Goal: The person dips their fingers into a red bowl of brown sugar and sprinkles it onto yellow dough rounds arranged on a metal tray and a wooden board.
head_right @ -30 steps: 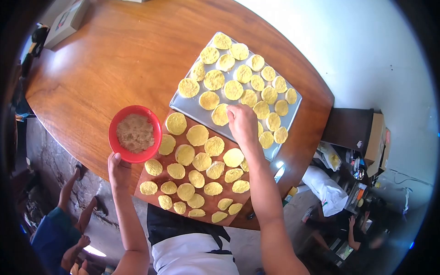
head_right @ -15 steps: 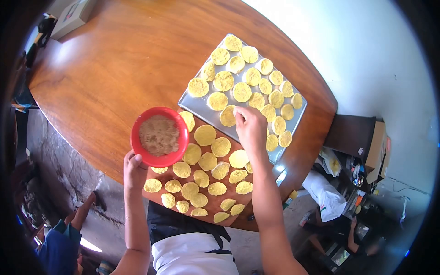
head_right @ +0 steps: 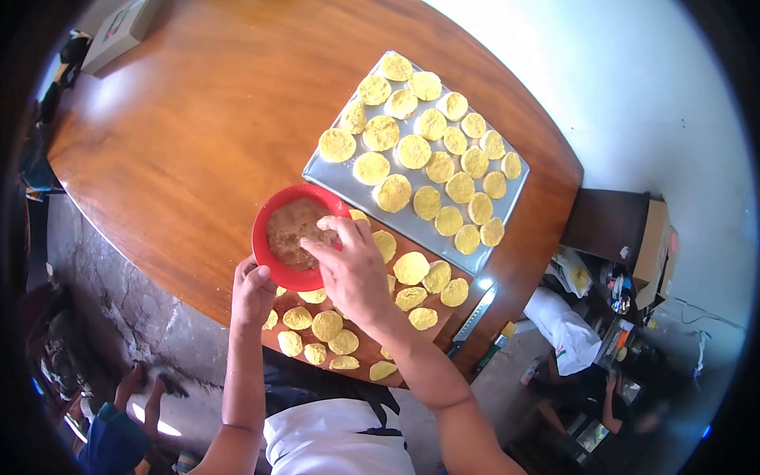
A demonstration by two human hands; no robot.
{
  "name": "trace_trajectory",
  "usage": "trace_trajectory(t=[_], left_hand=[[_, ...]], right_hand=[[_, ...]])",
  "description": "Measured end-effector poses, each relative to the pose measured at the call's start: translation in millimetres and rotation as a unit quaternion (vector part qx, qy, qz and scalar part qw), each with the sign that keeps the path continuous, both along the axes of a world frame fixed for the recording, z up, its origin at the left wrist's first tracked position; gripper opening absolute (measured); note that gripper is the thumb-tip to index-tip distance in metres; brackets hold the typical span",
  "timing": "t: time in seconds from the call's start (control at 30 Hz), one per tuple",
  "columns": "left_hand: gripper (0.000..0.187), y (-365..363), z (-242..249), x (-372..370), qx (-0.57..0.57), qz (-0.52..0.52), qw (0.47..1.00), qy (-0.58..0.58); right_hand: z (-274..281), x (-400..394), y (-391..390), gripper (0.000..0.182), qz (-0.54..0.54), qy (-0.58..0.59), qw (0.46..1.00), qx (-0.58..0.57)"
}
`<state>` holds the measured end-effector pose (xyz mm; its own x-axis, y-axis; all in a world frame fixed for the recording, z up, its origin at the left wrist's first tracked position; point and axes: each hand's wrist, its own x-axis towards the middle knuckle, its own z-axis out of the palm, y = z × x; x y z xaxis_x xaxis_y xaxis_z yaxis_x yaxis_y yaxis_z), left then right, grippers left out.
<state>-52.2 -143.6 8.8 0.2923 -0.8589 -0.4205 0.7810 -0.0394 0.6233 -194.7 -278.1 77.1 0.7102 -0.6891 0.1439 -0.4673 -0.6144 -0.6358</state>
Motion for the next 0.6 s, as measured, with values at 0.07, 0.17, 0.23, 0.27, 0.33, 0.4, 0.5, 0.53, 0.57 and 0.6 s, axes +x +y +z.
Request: trace_trajectory(t=[0.07,0.17,0.23,0.27,0.33,0.4,0.5,0.53,0.57,0.6], left_hand=[[0.052,0,-3,-1,0.005,-0.006,1.0,-0.01],[0.053,2,-1,-3,0.009,-0.006,1.0,-0.01],[0.053,3,-2,-3,0.018,-0.005,1.0,-0.016],[0.053,2,-2,-2,0.017,-0.005,1.0,-0.016],[0.056,4,0,1,0.018,0.008,1.0,-0.012],[0.054,10,-5,8,0.015,0.015,1.0,-0.02],[0.05,15,-7,17,0.013,0.027,0.999,-0.034],[0.049,16,-7,20,0.014,0.032,0.999,-0.041],[0.05,17,-6,22,0.013,0.031,0.998,-0.045],[0.05,19,-7,22,0.013,0.029,0.999,-0.044]], right_hand=[[0,0,1,0.015,-0.011,-0.034,0.999,0.004],[2,-3,-3,0.022,-0.002,-0.026,1.0,0.015],[2,-5,-7,0.024,0.008,-0.028,1.0,0.013],[-2,-11,-10,0.025,-0.017,-0.054,0.998,0.042],[-10,-25,-21,0.025,-0.058,-0.1,0.992,0.053],[-32,-50,-41,0.02,-0.101,-0.063,0.993,0.025],[-61,-79,-74,0.02,-0.096,0.029,0.993,-0.065],[-64,-82,-82,0.021,-0.082,0.071,0.989,-0.102],[-68,-83,-87,0.021,-0.083,0.072,0.989,-0.102],[-65,-82,-91,0.024,-0.064,0.114,0.981,-0.14]])
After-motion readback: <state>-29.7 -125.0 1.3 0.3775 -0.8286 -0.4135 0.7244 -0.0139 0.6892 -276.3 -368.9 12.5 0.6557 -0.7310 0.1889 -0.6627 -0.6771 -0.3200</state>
